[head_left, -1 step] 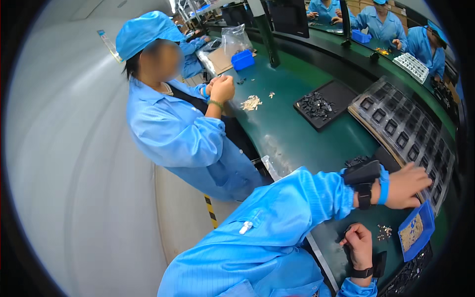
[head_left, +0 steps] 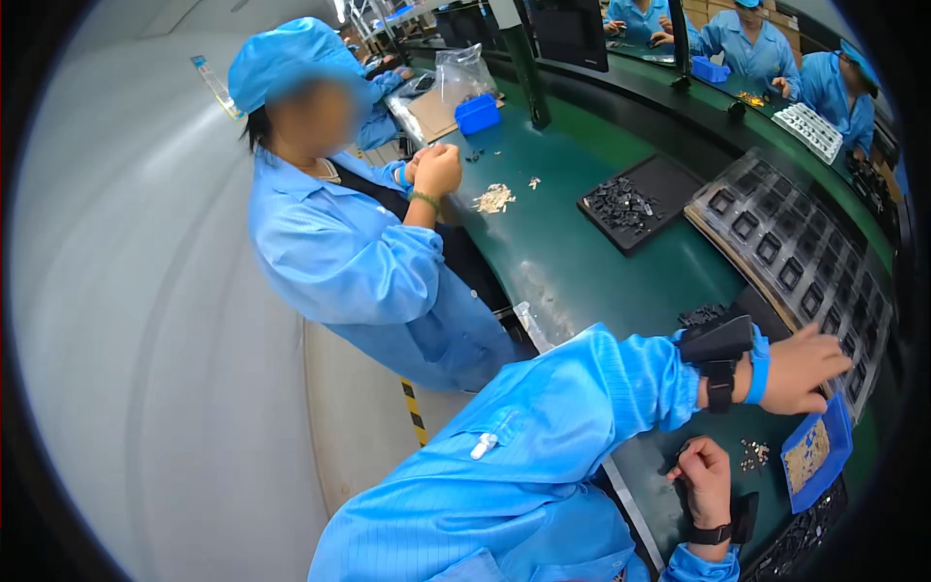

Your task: Assembling small electronic and plastic components on a production line.

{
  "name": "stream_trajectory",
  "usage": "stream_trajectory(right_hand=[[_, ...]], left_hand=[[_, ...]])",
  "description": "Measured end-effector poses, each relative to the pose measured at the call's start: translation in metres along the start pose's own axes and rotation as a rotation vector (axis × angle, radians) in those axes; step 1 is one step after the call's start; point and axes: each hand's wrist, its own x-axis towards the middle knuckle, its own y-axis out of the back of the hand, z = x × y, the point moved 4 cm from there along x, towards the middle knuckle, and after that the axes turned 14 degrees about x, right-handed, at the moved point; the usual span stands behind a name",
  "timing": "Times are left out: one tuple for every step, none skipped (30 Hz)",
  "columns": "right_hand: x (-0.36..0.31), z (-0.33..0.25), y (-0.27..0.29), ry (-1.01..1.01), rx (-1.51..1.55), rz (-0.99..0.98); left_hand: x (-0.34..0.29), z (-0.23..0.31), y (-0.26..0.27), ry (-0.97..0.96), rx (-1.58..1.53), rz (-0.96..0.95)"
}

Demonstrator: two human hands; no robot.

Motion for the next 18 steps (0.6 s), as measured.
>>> stream_trajectory(right_hand=[[0.001,-0.001,0.0,0.007,0.001,0.003],[0.002,-0.001,0.0,0.016,0.002,0.007],[0.001,-0.002,0.0,0.02,0.002,0.009],[0.001,-0.002,0.001,0.022,0.003,0.013],[0.001,-0.002,0.001,0.021,0.008,0.01],[0.0,-0.002,0.001,0.022,0.013,0.004],[0.0,-0.002,0.001,0.031,0.012,0.001],[0.001,0.0,0.0,0.024,0.028,-0.02],[0.001,0.0,-0.002,0.019,0.044,-0.041],[0.001,0.0,0.003,0.037,0.052,-0.022],[0.0,0.001,0.003,0.019,0.062,-0.011],[-0.001,0.002,0.002,0.0,0.066,-0.008],[-0.001,0.002,0.002,-0.004,0.06,-0.001],[-0.002,0.004,0.005,0.002,0.069,-0.001],[-0.002,0.005,0.005,0.0,0.081,-0.01],[-0.002,0.006,0.005,-0.005,0.095,-0.012],[-0.002,0.004,0.004,-0.003,0.086,-0.015],[-0.002,0.004,0.003,0.002,0.08,-0.011]], left_hand=[[0.001,0.001,-0.004,-0.018,-0.004,0.016],[-0.002,-0.001,-0.004,-0.014,-0.004,0.017],[-0.004,-0.003,-0.003,0.007,-0.008,0.003],[-0.007,-0.006,-0.001,0.025,-0.012,-0.011],[-0.014,-0.011,0.003,0.026,0.02,0.011],[-0.024,-0.019,0.011,0.027,0.055,0.033],[-0.033,-0.025,0.027,0.116,0.034,-0.007],[-0.051,-0.037,0.035,0.175,0.096,0.089],[-0.063,-0.049,0.05,0.225,0.115,0.103],[-0.081,-0.068,0.051,0.321,0.175,0.171],[-0.098,-0.076,0.064,0.473,0.205,0.235],[-0.12,-0.091,0.068,0.615,0.247,0.316],[-0.141,-0.105,0.066,0.73,0.28,0.394],[-0.154,-0.112,0.063,0.915,0.158,0.376],[-0.167,-0.119,0.06,0.945,0.253,0.396],[-0.172,-0.122,0.06,0.942,0.254,0.407],[-0.178,-0.126,0.058,0.955,0.208,0.443],[-0.18,-0.125,0.059,0.972,0.16,0.473]])
